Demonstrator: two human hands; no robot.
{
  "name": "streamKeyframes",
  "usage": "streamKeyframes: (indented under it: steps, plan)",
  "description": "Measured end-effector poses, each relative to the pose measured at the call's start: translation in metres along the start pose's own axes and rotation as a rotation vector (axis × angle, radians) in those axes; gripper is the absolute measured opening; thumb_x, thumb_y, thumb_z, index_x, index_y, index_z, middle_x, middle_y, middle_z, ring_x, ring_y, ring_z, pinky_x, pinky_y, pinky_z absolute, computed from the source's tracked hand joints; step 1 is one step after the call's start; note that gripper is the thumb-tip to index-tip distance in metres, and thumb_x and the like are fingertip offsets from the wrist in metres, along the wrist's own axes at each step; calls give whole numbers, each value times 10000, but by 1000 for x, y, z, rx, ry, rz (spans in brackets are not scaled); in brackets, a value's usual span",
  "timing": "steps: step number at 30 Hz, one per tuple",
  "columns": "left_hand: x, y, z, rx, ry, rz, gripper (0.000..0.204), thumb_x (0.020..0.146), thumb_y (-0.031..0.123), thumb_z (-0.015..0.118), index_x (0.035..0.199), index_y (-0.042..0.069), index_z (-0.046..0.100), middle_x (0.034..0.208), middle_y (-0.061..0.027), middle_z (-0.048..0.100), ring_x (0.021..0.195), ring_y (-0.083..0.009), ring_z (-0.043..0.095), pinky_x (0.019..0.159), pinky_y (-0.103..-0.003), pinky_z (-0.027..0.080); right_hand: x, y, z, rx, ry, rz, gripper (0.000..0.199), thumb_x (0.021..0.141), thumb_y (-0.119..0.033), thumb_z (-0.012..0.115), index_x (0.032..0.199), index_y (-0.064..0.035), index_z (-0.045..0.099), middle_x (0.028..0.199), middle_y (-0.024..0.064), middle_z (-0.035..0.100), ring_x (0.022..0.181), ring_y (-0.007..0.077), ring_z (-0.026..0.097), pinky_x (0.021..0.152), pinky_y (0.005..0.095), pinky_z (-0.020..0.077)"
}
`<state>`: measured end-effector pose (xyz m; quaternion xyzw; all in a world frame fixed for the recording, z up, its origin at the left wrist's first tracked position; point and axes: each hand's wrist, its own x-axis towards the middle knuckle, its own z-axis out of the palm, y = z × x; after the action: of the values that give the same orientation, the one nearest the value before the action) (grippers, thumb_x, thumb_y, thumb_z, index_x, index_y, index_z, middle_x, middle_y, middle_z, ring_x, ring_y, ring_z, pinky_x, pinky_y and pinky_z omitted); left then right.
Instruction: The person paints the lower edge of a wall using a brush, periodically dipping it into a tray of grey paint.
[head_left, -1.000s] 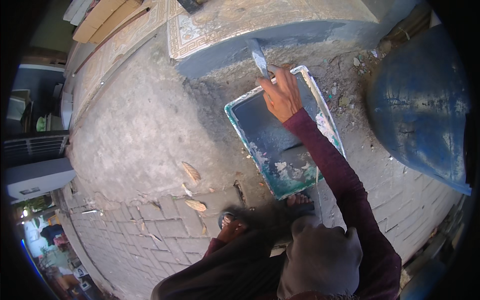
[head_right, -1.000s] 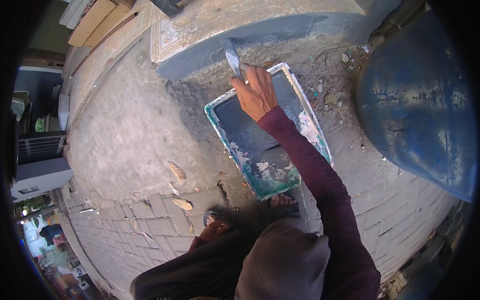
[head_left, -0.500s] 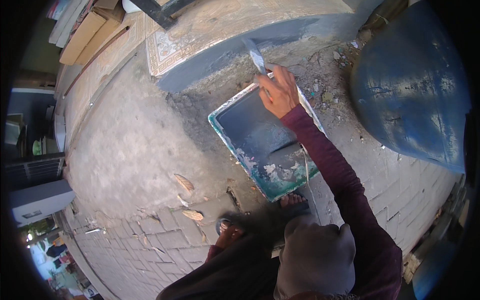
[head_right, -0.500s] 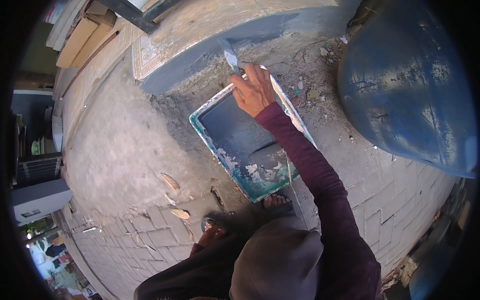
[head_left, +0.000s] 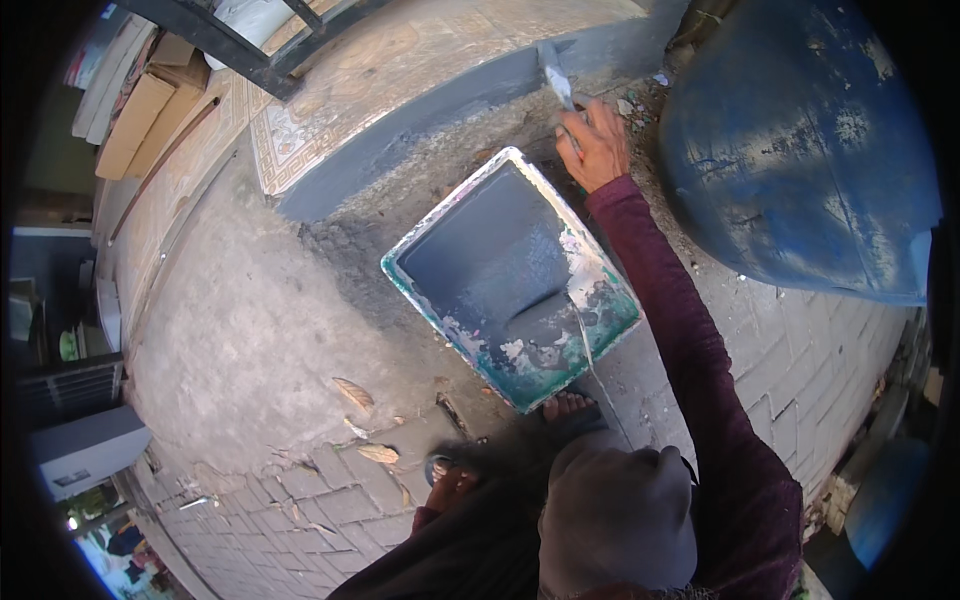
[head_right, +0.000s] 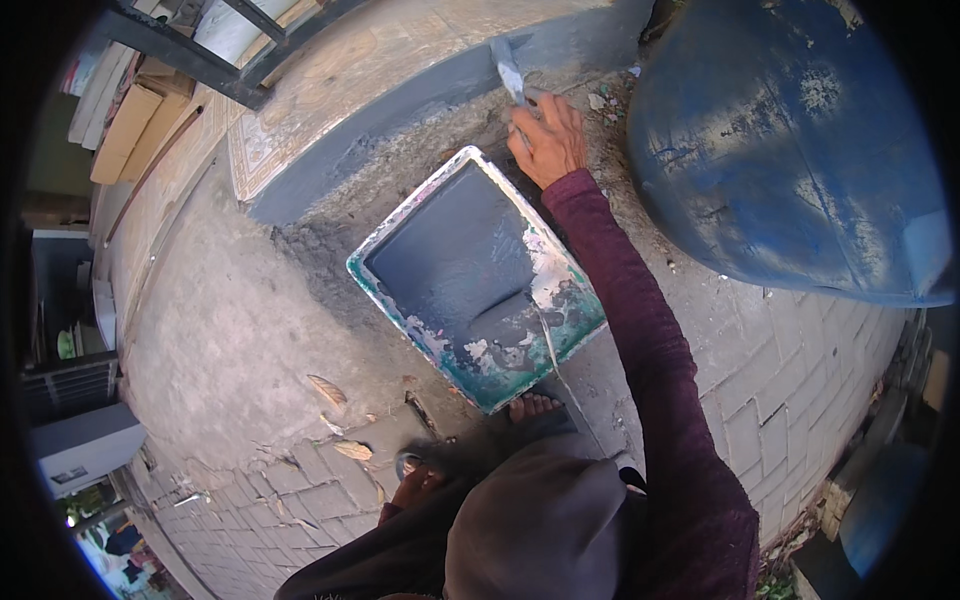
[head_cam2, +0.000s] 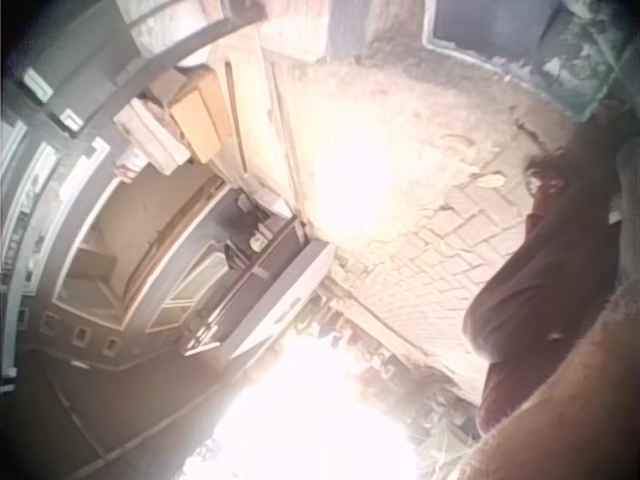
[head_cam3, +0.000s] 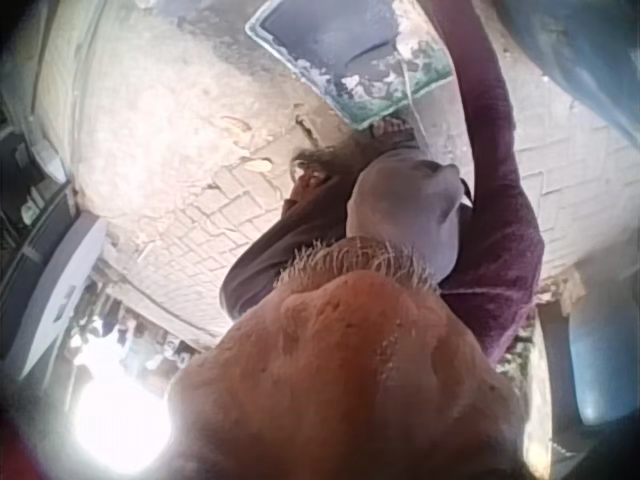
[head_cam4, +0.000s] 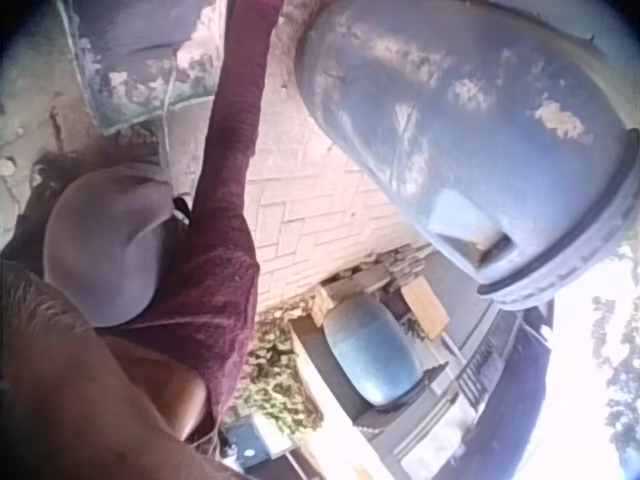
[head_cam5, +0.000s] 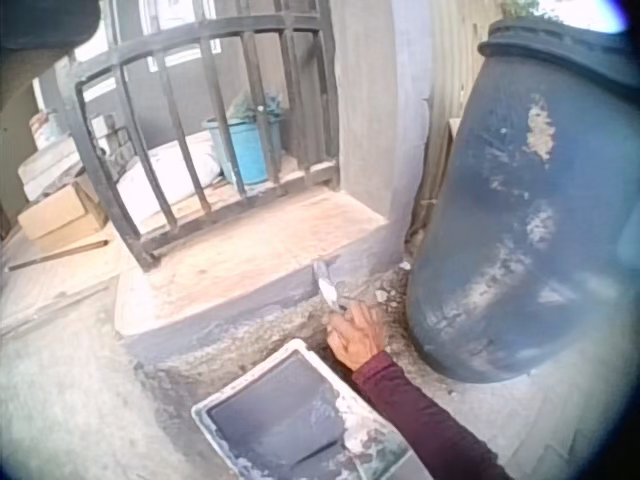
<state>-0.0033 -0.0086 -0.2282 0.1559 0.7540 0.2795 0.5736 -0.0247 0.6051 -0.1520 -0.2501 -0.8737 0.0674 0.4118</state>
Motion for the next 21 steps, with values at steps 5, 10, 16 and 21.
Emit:
streamKeyframes:
  steps: [5, 10, 16, 21]
  plan:
    - [0, 5, -2, 27, 2, 20, 243, 901, 258, 579, 997, 35, 578, 946, -93, 635, 900, -176, 614, 771, -324, 482, -9, 1, -7, 49, 61, -23, 255, 712, -128, 616, 965, -118, 652, 1109, 108, 548, 1026, 308, 505, 871, 434, 391]
    - [-5, 38, -1, 101, 24, -35, 260, 898, 273, 575, 975, 24, 578, 932, -117, 649, 906, -206, 625, 780, -352, 481, 0, 4, 0, 22, 29, -52, 268, 696, -126, 614, 961, -133, 654, 1102, 101, 553, 1020, 305, 509, 871, 434, 387]
    - [-6, 31, -2, 71, 11, 29, 252, 899, 264, 574, 1027, 47, 587, 955, -148, 639, 914, -252, 625, 791, -374, 483, -7, -2, -9, 51, 18, -23, 223, 724, -117, 598, 940, -139, 652, 1078, 96, 553, 1010, 301, 513, 863, 415, 389]
    - [-4, 32, -3, 97, 8, -24, 246, 901, 260, 569, 1028, 51, 591, 960, -137, 639, 921, -239, 622, 798, -362, 480, -6, 4, -10, 556, 73, 308, 173, 829, -114, 527, 968, -81, 625, 1015, 108, 612, 894, 272, 590, 786, 357, 456]
